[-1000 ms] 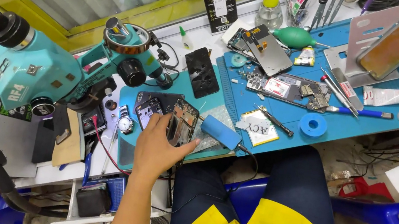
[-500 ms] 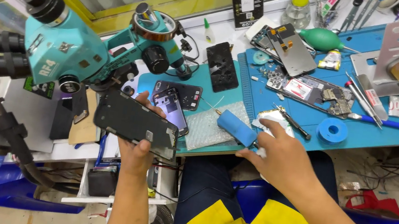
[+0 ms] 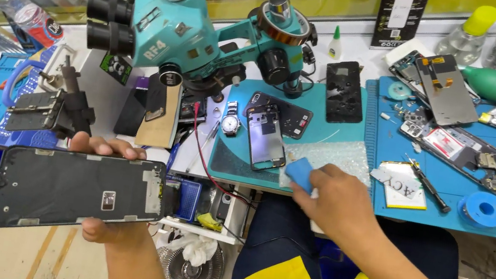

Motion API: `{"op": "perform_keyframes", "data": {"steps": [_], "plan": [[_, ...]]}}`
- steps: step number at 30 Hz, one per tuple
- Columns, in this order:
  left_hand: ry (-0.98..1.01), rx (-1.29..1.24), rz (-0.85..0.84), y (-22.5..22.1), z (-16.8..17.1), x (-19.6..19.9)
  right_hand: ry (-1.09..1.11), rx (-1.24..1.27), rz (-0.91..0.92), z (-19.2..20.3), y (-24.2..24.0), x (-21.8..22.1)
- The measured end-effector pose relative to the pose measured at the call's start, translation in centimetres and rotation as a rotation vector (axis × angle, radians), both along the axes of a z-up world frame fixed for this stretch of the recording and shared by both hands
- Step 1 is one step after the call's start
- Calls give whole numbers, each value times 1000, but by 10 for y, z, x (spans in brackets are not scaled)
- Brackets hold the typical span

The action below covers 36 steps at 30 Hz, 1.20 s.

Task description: Cleaning and preparing phone internal components and screen for reassembly on a repair bench.

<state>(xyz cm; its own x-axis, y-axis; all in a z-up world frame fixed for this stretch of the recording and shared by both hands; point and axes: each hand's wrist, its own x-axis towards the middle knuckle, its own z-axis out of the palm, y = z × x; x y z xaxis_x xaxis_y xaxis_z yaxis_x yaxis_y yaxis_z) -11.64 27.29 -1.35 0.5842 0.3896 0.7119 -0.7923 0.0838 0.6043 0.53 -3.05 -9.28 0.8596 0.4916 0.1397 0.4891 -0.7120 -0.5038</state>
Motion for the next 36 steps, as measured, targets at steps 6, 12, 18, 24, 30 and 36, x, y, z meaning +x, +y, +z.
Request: {"op": "perform_keyframes", "data": {"steps": [6, 12, 18, 24, 30, 36], "plan": [[-21, -54, -88, -5, 3, -1, 18, -89, 255, 3, 132, -5], [40, -17, -113, -7, 8, -12, -56, -89, 282, -44, 208, 26], [75, -31, -149, -12, 6, -2, -78, -149, 249, -45, 205, 23], [385, 141, -319, -53, -17, 22, 225, 110, 35, 12, 74, 3], [581, 1191, 83, -144, -10, 96, 474, 474, -492, 30, -104, -14], [617, 1619, 138, -176, -66, 149, 398, 835, -824, 34, -204, -54]]}}
